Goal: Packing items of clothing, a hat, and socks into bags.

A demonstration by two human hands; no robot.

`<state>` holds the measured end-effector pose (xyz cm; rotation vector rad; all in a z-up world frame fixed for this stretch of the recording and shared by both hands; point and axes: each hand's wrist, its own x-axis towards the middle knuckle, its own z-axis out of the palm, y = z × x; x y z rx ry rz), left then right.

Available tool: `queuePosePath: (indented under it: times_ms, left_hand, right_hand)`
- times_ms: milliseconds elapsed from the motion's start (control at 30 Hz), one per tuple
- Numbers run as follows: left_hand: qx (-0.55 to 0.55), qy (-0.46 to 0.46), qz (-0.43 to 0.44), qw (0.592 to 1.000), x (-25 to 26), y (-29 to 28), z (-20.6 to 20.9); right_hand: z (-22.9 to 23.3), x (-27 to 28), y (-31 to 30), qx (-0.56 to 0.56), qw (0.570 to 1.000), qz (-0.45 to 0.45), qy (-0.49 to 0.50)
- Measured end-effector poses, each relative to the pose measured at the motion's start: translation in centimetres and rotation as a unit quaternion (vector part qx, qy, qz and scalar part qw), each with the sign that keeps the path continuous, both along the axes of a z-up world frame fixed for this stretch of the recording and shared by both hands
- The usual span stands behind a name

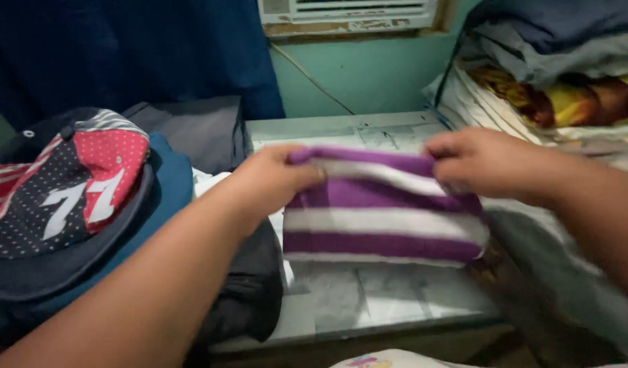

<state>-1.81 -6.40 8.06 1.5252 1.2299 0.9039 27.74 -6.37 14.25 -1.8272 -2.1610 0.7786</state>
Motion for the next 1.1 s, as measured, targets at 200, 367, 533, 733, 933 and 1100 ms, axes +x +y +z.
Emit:
queuePosePath:
  times_ms: [200,367,533,733,933,1100]
  left_hand:
    - [0.119,0.372,0.197,0.899,5.2,-0.4,-2.5]
    - [0.063,0.346,0.237,0.906,7.0,-0.9,-6.5]
    - [-0.006,0.259,0.338,0.905,5.7,-0.8,-6.0]
    - [-0.070,0.282,0.290,0.912,5.5,-0.6,-7.4]
    - [0.079,0.104,0.435,0.891,5.9,-0.2,-6.9]
    - [0.129,0.242,0.432,0.859,7.4,-0.7,-7.0]
  right_hand:
    - [-5.7,-2.8,5.8,0.352,0.929,0.113,-0.034]
    - [-9.9,-2.9,2.4,0.343,0.929,0.133,-0.038]
    - [-11.2,0.0,3.2,0.300,0.952,0.061,-0.017]
    - [-6.3,-0.8,3.2,0.046,0.995,-0.074,0.038]
    - [-5.5,-1.5,6.7,0.237,0.965,0.062,0.097]
    - [-8.7,-2.2,6.2,0.301,0.945,0.129,-0.003]
